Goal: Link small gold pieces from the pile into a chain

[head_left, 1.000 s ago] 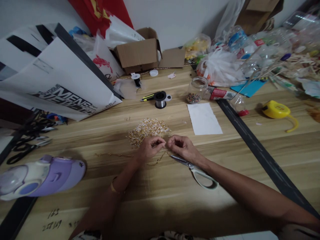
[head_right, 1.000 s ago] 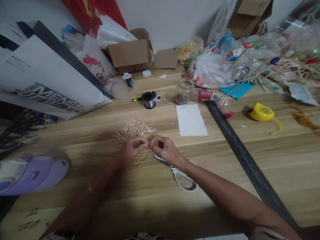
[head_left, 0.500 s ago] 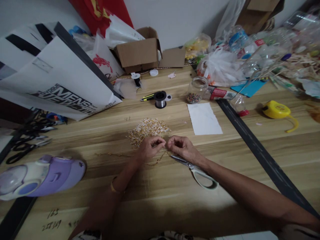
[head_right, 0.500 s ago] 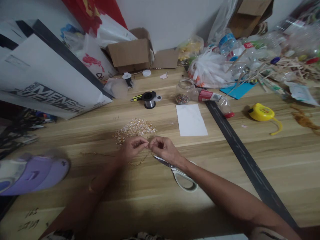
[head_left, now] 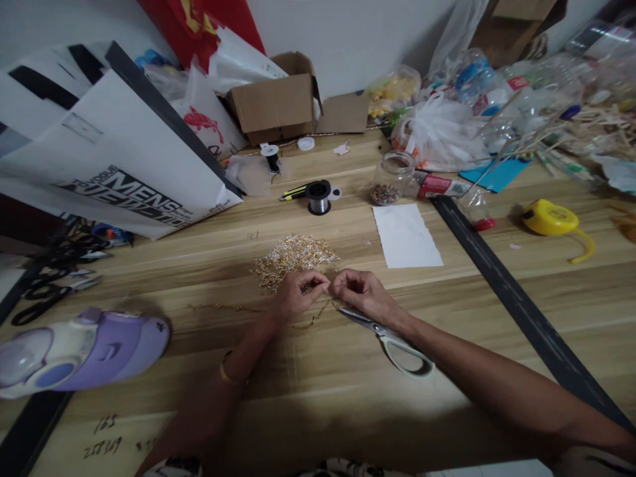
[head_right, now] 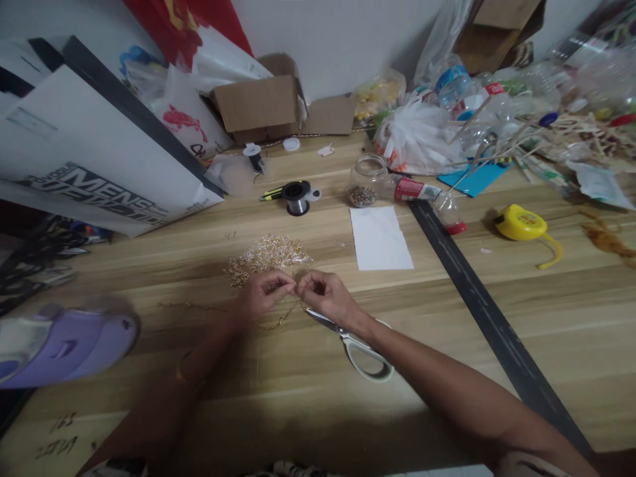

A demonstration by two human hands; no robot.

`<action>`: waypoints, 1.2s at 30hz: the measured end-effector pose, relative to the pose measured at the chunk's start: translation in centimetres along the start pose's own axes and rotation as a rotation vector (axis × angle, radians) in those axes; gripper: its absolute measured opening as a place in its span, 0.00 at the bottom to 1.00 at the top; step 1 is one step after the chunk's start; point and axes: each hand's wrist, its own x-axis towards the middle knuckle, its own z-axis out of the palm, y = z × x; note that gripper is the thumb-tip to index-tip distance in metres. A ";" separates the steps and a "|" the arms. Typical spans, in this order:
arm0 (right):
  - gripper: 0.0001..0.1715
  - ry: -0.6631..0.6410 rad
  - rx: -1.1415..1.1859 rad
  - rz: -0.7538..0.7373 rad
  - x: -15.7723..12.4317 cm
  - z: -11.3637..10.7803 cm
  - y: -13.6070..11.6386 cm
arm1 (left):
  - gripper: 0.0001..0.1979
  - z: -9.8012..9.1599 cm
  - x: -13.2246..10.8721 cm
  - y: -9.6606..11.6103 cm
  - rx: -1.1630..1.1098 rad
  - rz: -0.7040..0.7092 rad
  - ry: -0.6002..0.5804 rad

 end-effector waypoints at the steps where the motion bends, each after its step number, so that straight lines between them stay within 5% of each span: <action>1: 0.17 0.001 -0.001 0.003 0.0 0.0 0.0 | 0.06 0.0 0.0 0.0 0.005 0.003 0.000; 36: 0.14 0.010 -0.004 -0.013 0.2 0.0 0.3 | 0.04 0.1 0.0 0.3 0.034 0.058 0.016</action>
